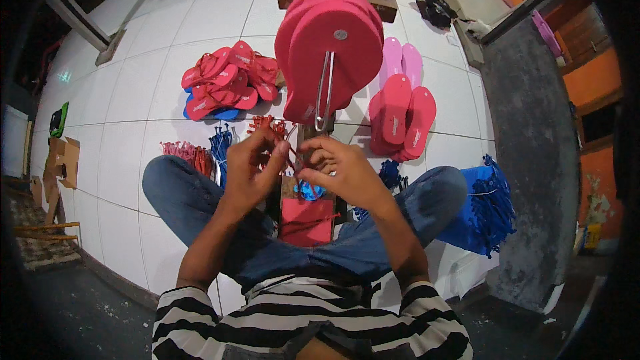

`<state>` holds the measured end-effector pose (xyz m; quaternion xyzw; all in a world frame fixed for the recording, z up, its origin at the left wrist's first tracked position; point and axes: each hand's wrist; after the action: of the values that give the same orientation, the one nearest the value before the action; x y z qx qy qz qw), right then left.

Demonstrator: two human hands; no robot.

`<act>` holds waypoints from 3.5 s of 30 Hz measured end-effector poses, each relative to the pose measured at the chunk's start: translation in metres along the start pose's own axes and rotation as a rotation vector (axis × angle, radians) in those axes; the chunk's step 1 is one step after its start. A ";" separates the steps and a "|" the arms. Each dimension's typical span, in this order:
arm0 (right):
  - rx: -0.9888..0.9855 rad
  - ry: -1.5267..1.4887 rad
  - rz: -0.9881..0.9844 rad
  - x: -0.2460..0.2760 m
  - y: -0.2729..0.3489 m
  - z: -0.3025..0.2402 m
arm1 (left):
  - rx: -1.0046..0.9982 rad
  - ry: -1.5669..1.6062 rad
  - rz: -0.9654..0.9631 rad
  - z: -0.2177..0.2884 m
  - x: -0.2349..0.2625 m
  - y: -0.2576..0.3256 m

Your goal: The person inserts straps into flip-flop soles using a metal tool. They place soles onto a stand and pull plastic straps through the holes.

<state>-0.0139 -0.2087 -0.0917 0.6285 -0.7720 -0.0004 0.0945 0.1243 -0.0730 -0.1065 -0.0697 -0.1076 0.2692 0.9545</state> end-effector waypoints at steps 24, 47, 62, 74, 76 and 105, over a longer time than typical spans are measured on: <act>-0.023 -0.647 -0.399 0.020 -0.013 -0.011 | 0.170 0.160 0.170 0.006 0.028 -0.050; 0.328 0.357 0.188 0.009 -0.009 -0.002 | 0.066 0.105 0.032 0.008 0.035 -0.025; 0.437 -0.066 0.631 -0.020 0.009 -0.029 | -0.100 -0.110 -0.335 0.040 -0.007 -0.013; 0.594 0.460 0.772 -0.016 0.007 -0.056 | -0.633 -0.731 0.206 0.069 0.016 -0.095; 0.614 0.662 0.785 -0.016 0.008 -0.060 | -0.598 -0.745 0.187 0.072 0.016 -0.096; 0.608 0.386 0.622 0.021 -0.001 -0.061 | -0.639 -0.583 0.077 0.097 -0.003 -0.097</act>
<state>-0.0084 -0.2222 -0.0291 0.3554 -0.8570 0.3707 0.0434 0.1467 -0.1494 0.0053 -0.2866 -0.4479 0.2664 0.8039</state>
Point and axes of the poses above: each hand's wrist, its own y-axis away from the middle knuckle, its own x-axis out of the back of the hand, z = x × y, and after that the axes turned 8 degrees about -z, right-handed
